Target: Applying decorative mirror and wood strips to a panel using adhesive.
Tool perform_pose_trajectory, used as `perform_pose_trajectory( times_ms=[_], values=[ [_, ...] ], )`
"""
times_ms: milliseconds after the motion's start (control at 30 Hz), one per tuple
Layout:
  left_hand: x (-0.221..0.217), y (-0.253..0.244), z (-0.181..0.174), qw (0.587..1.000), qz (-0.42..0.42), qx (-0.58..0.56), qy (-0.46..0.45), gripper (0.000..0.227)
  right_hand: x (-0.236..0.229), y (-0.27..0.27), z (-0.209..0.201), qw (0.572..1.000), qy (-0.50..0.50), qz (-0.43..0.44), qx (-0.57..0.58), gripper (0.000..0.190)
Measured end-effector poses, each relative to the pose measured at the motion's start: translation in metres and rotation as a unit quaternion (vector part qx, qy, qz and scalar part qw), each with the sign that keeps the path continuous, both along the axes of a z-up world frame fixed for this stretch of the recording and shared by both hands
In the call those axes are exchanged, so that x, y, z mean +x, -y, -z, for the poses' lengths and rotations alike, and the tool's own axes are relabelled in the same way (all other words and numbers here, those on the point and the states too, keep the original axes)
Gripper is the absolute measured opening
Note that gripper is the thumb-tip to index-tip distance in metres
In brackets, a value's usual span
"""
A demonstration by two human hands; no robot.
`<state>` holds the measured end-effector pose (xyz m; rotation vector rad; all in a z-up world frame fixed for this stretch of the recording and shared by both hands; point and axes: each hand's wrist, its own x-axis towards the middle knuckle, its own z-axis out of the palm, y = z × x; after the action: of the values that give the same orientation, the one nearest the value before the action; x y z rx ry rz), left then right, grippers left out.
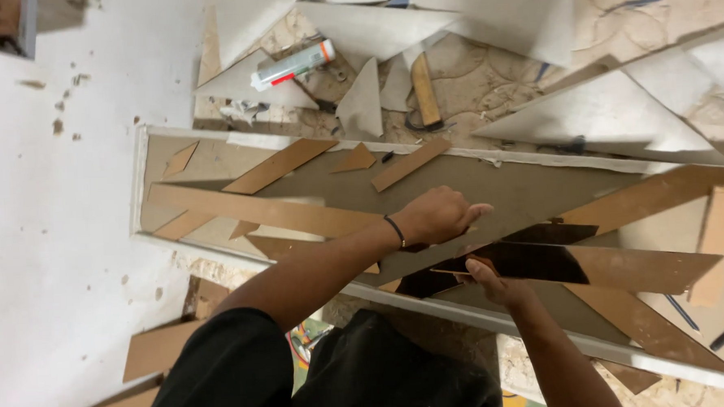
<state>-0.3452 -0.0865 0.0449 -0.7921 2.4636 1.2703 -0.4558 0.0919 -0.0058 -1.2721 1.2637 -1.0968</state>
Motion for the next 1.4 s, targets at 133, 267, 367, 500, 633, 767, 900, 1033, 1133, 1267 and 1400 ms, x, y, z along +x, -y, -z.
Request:
perform_pose_trajectory(
  times_ms=[133,267,367,500,633,767,900,1033,1133,1267,1400],
  values=[
    [-0.011,0.002,0.038,0.997,-0.020,-0.070,0.013,0.072,-0.019,-0.025,0.043,0.999,0.007,0.025,-0.030,0.045],
    [-0.009,-0.005,0.047,0.995,-0.024,-0.097,0.013,0.069,-0.018,-0.043,0.000,0.981,0.146,0.089,0.092,0.054],
    [0.004,-0.002,0.038,0.994,-0.026,-0.109,-0.013,0.070,-0.017,-0.061,0.019,0.927,0.293,0.181,0.148,0.056],
    [0.029,-0.017,0.016,0.990,-0.061,-0.090,-0.094,0.043,-0.010,-0.080,0.031,0.904,0.331,0.247,0.115,0.045],
    [0.063,-0.054,0.011,0.973,-0.105,-0.076,-0.189,0.043,0.007,-0.085,0.041,0.898,0.325,0.287,0.072,0.045],
    [0.088,-0.108,-0.032,0.937,-0.152,0.118,-0.292,0.047,0.035,-0.077,0.014,0.920,0.258,0.296,0.014,0.049],
    [0.113,-0.156,-0.070,0.789,-0.180,0.349,-0.473,0.031,0.076,-0.063,-0.059,0.943,0.132,0.294,-0.078,0.041],
    [0.150,-0.187,-0.068,0.795,-0.325,0.314,-0.404,0.035,0.096,-0.082,-0.032,0.967,-0.191,0.162,-0.036,0.042],
    [0.187,-0.196,-0.146,0.776,-0.379,0.288,-0.414,0.037,0.143,-0.087,-0.083,0.983,-0.036,0.175,-0.030,0.065],
    [0.232,-0.210,-0.125,0.741,-0.420,0.286,-0.440,0.035,0.193,-0.105,-0.089,0.981,0.027,0.178,-0.076,0.055],
    [0.273,-0.214,-0.088,0.704,-0.325,0.385,-0.500,0.025,0.243,-0.128,-0.108,0.972,0.117,0.199,-0.041,0.037]
  ],
)
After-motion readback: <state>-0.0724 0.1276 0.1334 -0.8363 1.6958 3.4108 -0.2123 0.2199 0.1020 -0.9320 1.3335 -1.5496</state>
